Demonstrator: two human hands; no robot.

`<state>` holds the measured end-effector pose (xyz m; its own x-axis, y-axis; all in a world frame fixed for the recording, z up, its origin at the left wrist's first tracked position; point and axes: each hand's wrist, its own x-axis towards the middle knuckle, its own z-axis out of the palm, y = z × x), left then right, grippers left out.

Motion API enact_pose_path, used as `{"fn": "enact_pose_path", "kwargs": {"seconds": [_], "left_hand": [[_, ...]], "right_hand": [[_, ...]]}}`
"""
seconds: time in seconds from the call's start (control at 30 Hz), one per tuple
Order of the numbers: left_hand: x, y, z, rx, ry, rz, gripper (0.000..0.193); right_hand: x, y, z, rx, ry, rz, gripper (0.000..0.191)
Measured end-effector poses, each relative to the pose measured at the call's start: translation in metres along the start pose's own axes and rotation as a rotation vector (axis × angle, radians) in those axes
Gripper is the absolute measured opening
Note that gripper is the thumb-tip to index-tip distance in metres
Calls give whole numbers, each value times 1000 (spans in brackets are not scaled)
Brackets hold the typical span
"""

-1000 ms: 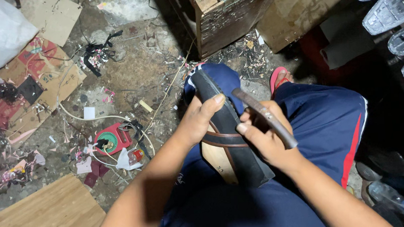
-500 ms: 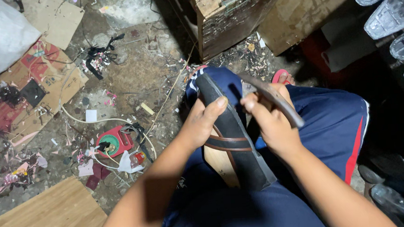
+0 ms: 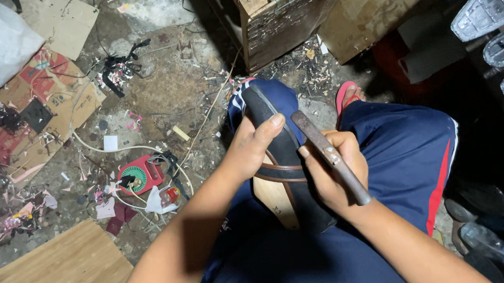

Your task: The person sits on the floor holding a sandal on their lap and trims the edge of its sole with a curved hand blade, repositioning the sandal repeatedly to work around the edge. They then hammer the sole and wipe it with a cloth and a bottle of liquid.

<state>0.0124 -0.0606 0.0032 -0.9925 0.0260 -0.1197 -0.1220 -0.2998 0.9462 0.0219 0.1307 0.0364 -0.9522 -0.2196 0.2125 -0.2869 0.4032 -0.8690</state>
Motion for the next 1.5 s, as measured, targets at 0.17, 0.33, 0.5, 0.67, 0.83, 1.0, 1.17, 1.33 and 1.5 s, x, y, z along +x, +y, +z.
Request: {"fn": "enact_pose_path", "kwargs": {"seconds": [0.17,0.33,0.5,0.67,0.83,1.0,1.17,1.33,1.5], "left_hand": [[-2,-4,-4,-30,31,-83,45],[0,-7,-6,-72,59,-135,48],[10,3,-13,-401,78,-272,47],[25,11,-14,-389,120,-85,40],[36,9,-3,-384,185,-60,39],[41,2,-2,-321,159,-9,25],[45,-12,-2,-195,193,13,23],[47,-26,0,-159,221,26,21],[49,-33,-7,-75,282,23,27]], "right_hand": [[-12,0,-14,195,-11,-1,26],[-19,8,-37,225,18,38,22],[-30,20,-40,161,-95,92,21],[-35,30,-25,94,-144,135,25],[-24,33,-22,48,-114,107,26],[-7,29,-20,-84,-102,-24,31],[22,22,-11,-207,-75,-327,32],[44,15,-11,-258,-126,-374,32],[33,6,-23,-220,-139,-378,31]]}}
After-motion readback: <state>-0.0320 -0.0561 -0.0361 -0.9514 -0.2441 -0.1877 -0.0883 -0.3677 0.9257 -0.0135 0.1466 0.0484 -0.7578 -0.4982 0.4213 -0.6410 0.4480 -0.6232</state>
